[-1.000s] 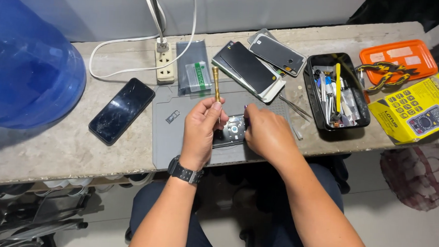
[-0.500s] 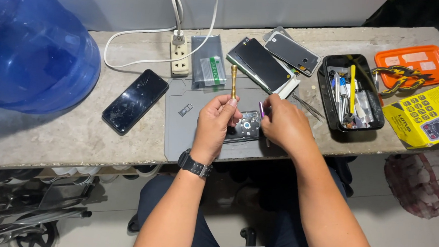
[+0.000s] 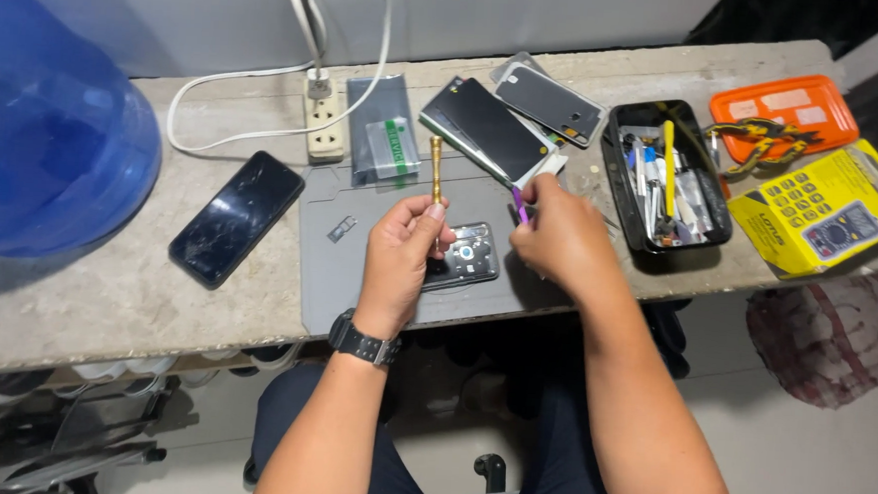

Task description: Disassembling a smartphone by unscrewing internal components and removing parts using a precision screwdriver.

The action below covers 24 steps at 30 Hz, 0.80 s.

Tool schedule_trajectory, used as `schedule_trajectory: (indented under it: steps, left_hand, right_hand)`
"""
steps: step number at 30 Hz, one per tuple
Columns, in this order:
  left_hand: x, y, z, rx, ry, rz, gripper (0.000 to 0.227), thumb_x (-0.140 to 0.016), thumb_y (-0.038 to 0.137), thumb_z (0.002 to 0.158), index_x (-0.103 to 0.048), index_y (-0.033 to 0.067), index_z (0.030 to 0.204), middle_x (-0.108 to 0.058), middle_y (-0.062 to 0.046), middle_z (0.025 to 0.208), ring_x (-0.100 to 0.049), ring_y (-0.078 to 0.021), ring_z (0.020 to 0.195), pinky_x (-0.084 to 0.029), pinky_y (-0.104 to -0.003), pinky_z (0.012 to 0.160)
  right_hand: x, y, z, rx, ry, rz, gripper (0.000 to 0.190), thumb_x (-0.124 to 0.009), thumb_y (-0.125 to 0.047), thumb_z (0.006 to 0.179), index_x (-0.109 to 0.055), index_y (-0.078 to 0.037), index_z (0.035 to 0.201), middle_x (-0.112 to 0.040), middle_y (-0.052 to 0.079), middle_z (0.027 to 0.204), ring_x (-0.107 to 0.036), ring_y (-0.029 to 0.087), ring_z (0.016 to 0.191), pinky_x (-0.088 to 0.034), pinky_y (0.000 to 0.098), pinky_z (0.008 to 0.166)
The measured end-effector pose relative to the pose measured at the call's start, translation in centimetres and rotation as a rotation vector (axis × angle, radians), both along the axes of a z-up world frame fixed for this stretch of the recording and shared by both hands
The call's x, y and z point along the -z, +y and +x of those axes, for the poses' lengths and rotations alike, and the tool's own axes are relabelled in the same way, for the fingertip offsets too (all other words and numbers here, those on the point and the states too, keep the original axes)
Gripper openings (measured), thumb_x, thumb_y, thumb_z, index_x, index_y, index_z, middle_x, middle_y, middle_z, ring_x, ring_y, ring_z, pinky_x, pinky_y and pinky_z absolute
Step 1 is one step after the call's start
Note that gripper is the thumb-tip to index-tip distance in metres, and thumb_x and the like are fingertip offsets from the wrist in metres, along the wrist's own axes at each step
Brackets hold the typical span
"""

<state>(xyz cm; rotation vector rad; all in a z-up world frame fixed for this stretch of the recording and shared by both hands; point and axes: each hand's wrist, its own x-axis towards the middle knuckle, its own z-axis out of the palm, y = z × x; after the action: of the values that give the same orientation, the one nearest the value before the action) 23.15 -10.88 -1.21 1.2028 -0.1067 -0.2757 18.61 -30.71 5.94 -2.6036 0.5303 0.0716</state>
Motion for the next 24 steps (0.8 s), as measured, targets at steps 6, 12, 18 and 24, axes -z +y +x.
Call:
schedule_trajectory:
  steps: [6,12,18,24]
  left_hand:
    - [-0.7,-0.1,-0.6,0.022,-0.034,0.093,0.025,-0.071,0.020,0.107,-0.074,0.0023,0.125,-0.076,-0.011,0.075,-0.067,-0.0117,0.068,-0.057,-0.022,0.065]
    - [-1.5,-0.3,-1.0,0.027,-0.065,0.195,0.026,-0.071,0.021,0.108,-0.075,0.0029,0.126,-0.077,-0.012,0.077,-0.068,-0.0123,0.071,-0.058,-0.024,0.068]
    - [-0.7,-0.9,-1.4,-0.029,-0.235,0.268,0.021,-0.073,0.018,0.107,-0.078,0.0070,0.124,-0.078,-0.008,0.076,-0.069,-0.0102,0.073,-0.059,-0.025,0.071]
    - [-1.0,-0.4,-1.8,-0.169,-0.550,0.413,0.018,-0.077,0.015,0.101,-0.082,0.0160,0.119,-0.073,-0.004,0.068,-0.064,-0.0125,0.064,-0.055,-0.028,0.061]
  right_hand:
    - [-1.6,-10.9,-2.1,0.297,-0.282,-0.133,0.029,-0.064,-0.018,0.096,-0.071,-0.016,0.124,-0.078,0.017,0.095,-0.074,0.049,0.106,-0.055,0.0603,0.098]
    - [2.1,-12.9,-1.3,0.204,-0.579,-0.139,0.024,-0.081,-0.011,0.093,-0.080,-0.013,0.118,-0.077,0.012,0.093,-0.079,0.034,0.086,-0.061,0.0503,0.084]
    - [0.5,0.6,0.0,-0.057,-0.780,0.561,0.019,-0.075,-0.011,0.101,-0.082,-0.012,0.118,-0.082,0.008,0.095,-0.077,0.018,0.088,-0.064,0.0369,0.080]
    - [3.8,3.8,1.2,-0.065,-0.768,0.792,0.013,-0.080,-0.014,0.101,-0.081,-0.013,0.114,-0.082,0.004,0.090,-0.074,0.009,0.086,-0.064,0.0288,0.074]
